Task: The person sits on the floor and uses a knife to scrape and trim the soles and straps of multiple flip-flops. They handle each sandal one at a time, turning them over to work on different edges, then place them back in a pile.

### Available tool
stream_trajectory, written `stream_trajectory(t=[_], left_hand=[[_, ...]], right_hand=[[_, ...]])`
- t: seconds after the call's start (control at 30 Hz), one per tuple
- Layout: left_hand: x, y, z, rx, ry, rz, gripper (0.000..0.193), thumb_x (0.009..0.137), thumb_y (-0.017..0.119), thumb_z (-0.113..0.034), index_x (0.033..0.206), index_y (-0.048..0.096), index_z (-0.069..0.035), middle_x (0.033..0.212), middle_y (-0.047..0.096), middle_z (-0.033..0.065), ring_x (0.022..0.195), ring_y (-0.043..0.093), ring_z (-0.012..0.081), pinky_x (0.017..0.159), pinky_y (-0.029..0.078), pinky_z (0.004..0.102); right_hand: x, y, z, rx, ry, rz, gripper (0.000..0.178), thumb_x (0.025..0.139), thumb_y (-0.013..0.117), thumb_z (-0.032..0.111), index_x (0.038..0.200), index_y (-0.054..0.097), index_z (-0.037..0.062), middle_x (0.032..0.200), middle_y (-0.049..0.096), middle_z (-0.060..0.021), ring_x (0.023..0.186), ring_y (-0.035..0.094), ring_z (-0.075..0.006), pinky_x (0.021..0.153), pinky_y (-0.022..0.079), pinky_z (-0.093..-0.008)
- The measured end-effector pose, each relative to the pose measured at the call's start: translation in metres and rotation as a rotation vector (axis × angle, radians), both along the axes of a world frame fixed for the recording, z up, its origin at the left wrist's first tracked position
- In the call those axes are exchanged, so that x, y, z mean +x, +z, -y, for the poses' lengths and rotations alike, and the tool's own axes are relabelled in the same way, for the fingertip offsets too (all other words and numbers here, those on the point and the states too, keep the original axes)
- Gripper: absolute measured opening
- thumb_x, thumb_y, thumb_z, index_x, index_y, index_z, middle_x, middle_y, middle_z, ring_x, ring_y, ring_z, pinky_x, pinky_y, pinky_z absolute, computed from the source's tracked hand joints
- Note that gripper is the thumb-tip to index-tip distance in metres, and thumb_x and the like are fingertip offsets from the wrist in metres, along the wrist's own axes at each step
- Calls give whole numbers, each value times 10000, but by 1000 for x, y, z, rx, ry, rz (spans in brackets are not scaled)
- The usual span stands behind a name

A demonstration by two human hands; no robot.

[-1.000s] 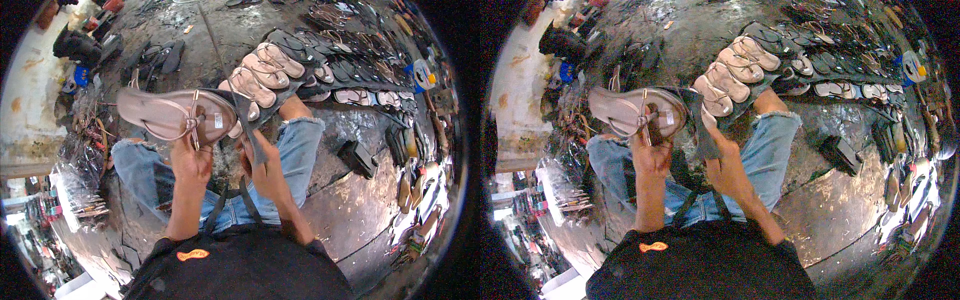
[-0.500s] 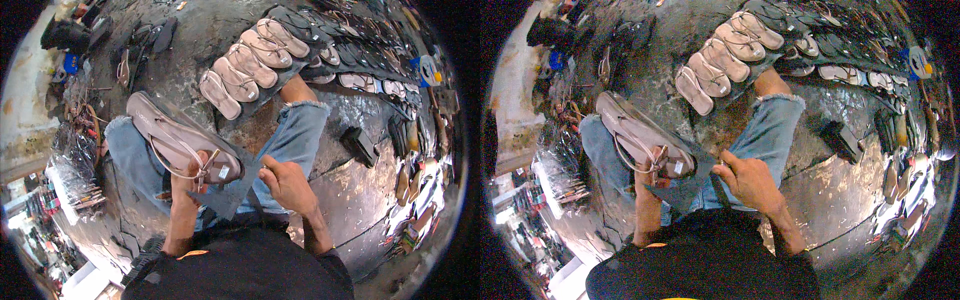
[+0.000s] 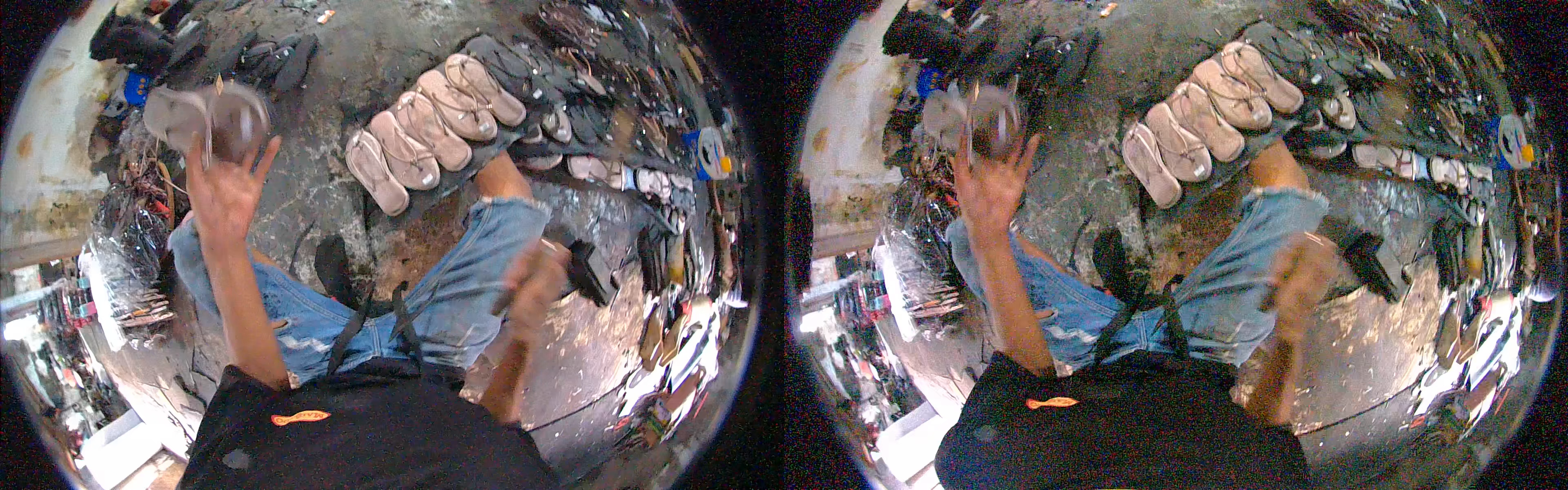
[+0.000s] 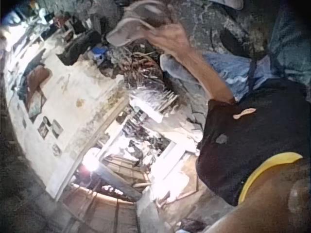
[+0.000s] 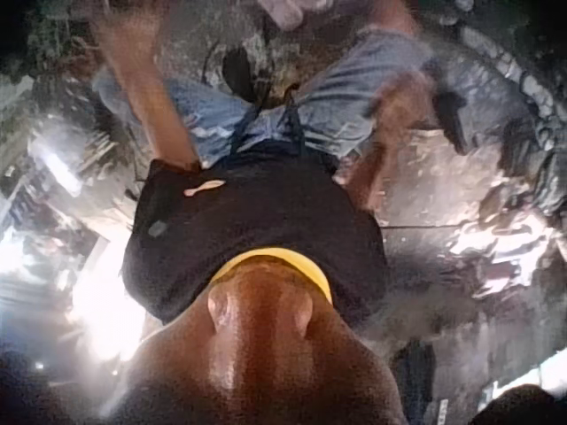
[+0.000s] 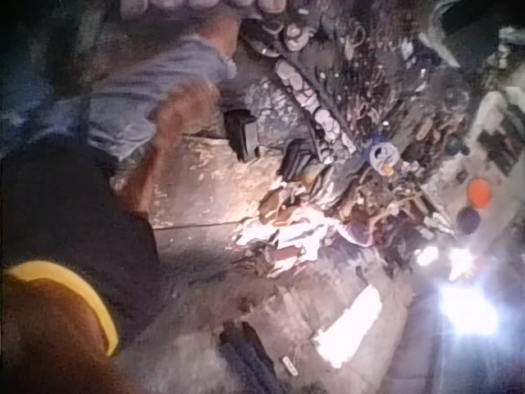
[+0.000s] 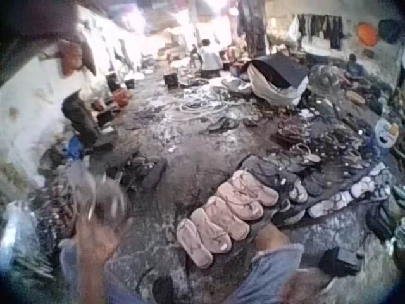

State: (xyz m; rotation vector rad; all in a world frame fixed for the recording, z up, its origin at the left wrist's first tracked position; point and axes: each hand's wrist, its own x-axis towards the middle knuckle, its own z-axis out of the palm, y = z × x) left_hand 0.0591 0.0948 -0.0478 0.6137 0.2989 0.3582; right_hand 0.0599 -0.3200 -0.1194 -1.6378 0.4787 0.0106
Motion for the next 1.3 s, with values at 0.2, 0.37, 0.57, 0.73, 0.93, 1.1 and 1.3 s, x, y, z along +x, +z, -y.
stream_trajectory(t=[0.2,0.37,0.57,0.73,0.93,1.1,1.3], left_hand=[[70,-273,110,573,-143,-1061,851,795,710,-631,1172,464,91,1207,541,236,1132,553,336,899,508,461],[56,-316,115,748,37,-1147,1048,671,821,-678,1171,590,214,1183,640,350,1110,649,392,920,514,458],[32,-250,60,703,101,-1138,874,734,825,-581,1064,645,209,1104,684,335,1023,689,371,871,522,442],[-10,-268,5,337,-6,-1078,922,806,778,-523,1298,500,207,1300,599,295,1184,609,353,977,481,427],[-10,-222,13,220,-87,-1066,711,894,683,-537,1221,619,91,1188,667,170,1066,629,258,951,469,399],[-7,-205,16,239,-20,-1045,631,897,681,-551,1141,681,31,1094,714,126,982,662,236,896,493,399],[-11,-202,35,148,-27,-1009,603,954,654,-446,1057,656,149,1030,707,175,911,667,207,836,515,360]], right_hand=[[4,4,83,162,-250,89,484,1040,409,573,985,539,110,649,425,10,471,385,-93,424,347,-249],[2,-19,-18,355,124,-126,361,1045,477,459,1026,541,104,668,426,22,493,415,-79,438,368,-234],[-3,-3,-85,-55,668,-87,213,1040,529,255,1126,556,62,732,543,-21,558,480,-120,506,401,-274],[10,1,-118,-319,988,-77,293,1045,530,274,969,533,-9,696,465,-67,653,403,-138,577,369,-351],[-6,-5,-136,-309,1086,-275,363,1040,536,320,909,503,-16,639,431,-131,601,405,-199,578,376,-393],[16,-23,-167,-455,1167,-245,410,1015,568,385,990,599,-23,765,670,-254,711,681,-430,650,517,-477],[60,-78,-201,-665,1353,-315,448,1030,542,375,980,607,-66,810,619,-294,720,579,-434,704,447,-480]])
